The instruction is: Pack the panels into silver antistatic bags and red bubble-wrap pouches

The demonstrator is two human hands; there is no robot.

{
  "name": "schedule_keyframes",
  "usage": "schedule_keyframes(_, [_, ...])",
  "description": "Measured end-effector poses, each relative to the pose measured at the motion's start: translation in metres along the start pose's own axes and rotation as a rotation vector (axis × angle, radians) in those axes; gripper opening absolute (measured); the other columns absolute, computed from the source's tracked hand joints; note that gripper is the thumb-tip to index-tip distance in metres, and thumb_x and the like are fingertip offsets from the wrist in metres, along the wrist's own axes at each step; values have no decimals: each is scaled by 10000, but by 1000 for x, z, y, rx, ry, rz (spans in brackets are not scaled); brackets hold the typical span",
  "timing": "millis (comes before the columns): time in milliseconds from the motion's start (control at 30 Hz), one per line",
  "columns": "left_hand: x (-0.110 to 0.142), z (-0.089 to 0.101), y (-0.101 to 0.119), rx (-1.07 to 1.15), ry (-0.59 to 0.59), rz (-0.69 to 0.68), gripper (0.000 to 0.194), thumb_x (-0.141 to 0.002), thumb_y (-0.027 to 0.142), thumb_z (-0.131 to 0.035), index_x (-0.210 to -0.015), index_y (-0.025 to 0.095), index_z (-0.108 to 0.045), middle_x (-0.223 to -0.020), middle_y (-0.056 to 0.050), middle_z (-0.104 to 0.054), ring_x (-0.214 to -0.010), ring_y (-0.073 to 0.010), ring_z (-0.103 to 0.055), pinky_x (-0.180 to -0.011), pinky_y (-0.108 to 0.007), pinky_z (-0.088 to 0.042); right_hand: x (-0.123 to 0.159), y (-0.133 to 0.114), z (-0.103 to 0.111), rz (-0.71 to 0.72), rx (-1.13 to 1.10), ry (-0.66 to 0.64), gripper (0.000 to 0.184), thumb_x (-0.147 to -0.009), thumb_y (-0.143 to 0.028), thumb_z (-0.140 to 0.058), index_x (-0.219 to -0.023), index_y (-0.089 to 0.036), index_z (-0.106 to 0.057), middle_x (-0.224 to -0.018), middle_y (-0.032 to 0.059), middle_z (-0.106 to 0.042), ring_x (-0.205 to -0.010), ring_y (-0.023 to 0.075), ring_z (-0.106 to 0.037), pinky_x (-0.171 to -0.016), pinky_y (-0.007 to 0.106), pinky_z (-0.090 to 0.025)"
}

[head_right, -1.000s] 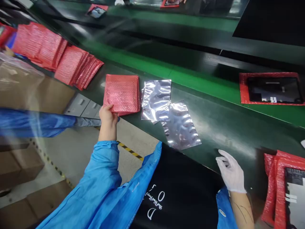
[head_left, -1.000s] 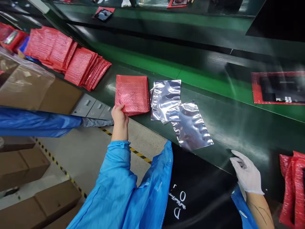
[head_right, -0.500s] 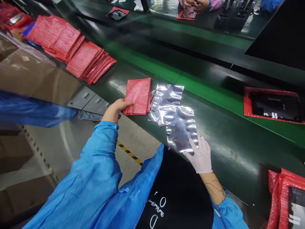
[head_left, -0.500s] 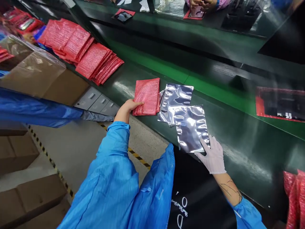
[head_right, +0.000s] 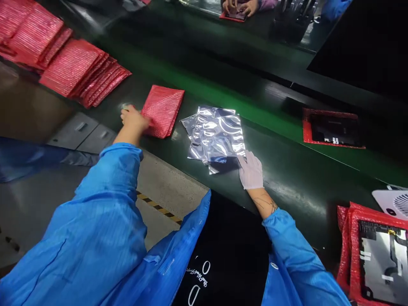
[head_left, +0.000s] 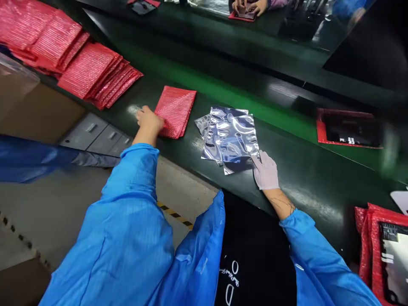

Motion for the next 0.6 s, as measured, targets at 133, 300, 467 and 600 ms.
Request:
schedule_keyframes(133, [86,-72,61,-15,-207,-421,400,-900,525,-705,-1052,156,-686,-1258,-160,-721,-1381,-334,-591,-1230,-509,-390,-41,-1,2,8,-86,28,618,-940,-60,-556,-1547,-152,-621,-1678,187,-494,-1563,344,-452,-1285,510,-358])
schedule_keyframes(300, [206,-163,114,-205,-611,-1005,351,-995,364,-602,-1267,175,-718,-1372,-183,-701,-1301,-373,-641,-1172,-553,-497,-70,18,-5,-21,-265,168,716,-901,-69,-559,-1615,-73,-510,-1686,177,-486,-1566,289,-453,-1327,434,-344])
schedule_keyframes(467, [227,-205,129,-518,-516,-993,355,-1057,261,-444,-1181,104,-736,-1184,-223,-726,-1128,-384,-683,-1010,-528,-575,-65,110,4,-258,-276,430,602,-901,-74,-535,-1496,-113,-626,-1552,130,-627,-1464,272,-558,-1332,398,-369])
schedule_keyframes(600, [228,-218,153,-647,-523,-1022,342,-1046,234,-449,-1130,78,-741,-1147,-233,-720,-1112,-390,-678,-1007,-505,-571,-44,223,39,-584,-131,545,509,-910,-114,-586,-1415,-81,-646,-1508,195,-624,-1438,339,-554,-1311,497,-381])
Point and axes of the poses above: each hand's wrist, its own x-axis away from the middle knuckle, its own z-axis out of the back of the hand, y = z × x, the point moved 2 cm from there along -x, towards the middle knuckle
